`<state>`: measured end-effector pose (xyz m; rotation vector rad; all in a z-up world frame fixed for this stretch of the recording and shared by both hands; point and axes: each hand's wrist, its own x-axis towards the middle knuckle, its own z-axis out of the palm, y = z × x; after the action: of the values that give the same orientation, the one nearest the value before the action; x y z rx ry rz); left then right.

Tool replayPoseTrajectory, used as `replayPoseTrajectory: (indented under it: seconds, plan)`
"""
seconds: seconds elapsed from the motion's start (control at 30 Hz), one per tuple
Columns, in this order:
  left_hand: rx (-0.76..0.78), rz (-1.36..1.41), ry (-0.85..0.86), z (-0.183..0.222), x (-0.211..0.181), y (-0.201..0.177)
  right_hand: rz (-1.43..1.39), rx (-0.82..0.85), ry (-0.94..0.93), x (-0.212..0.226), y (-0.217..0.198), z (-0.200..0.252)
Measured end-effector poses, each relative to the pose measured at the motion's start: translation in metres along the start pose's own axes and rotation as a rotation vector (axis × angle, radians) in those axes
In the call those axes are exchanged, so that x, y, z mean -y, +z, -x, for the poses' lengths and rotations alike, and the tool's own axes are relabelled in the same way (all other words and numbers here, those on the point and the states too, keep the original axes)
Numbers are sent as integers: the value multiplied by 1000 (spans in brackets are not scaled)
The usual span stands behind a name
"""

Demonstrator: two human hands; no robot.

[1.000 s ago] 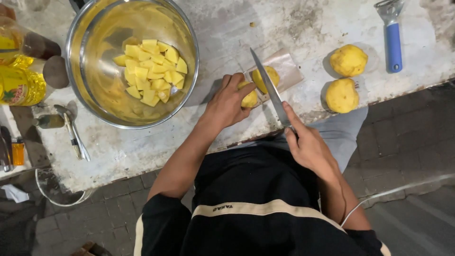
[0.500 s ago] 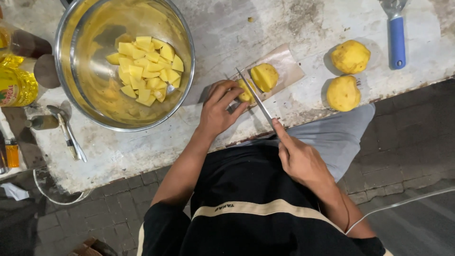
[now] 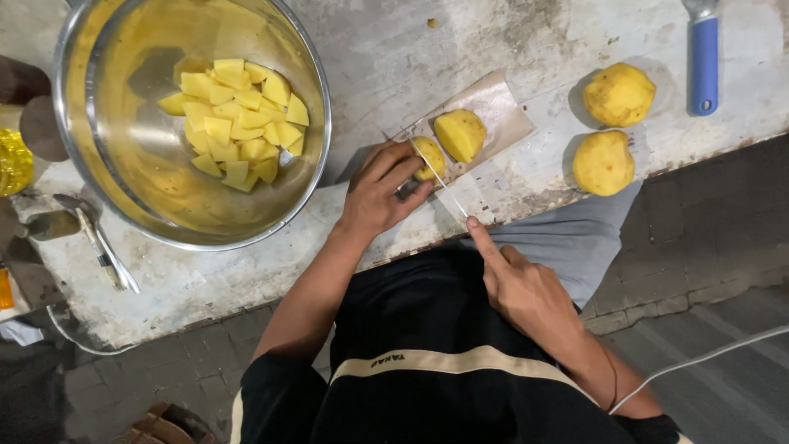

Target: The person is cutting peeled potatoes into small chunks on a cutting board and placing them into a metal bowl.

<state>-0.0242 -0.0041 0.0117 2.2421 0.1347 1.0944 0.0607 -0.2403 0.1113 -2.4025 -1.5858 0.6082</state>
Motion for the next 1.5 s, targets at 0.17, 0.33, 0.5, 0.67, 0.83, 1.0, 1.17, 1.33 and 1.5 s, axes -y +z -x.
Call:
replayPoseTrajectory:
  seconds: [0.17,0.33,0.5,0.67,0.83,1.0,1.17,1.33,1.5]
  plan:
    - [-30,-4,19,3,10,7,41,34,1,-1,0,-5]
    - [-53,-18,49,-6,9,3,88,-21,-15,0,6,-5]
    - [-71,-48,61,-3,14,9,73,-70,-16,3,4,-7]
    - [-70,-52,51,-8,11,7,68,-97,-31,0,12,-14]
    - [-51,-19,11,-8,6,3,69,-90,-26,-5,23,-16]
    - [-55,-71,29,-1,11,7,-70,36,-45,-15,23,-19]
    - [-63,-67,46,6,13,10,-263,233,60,-14,19,-33]
    - [-34,-6,70,5,3,4,-326,266,87,-11,2,-38]
    - [123,-44,72,5,2,-2,-347,295,147,4,-9,-36]
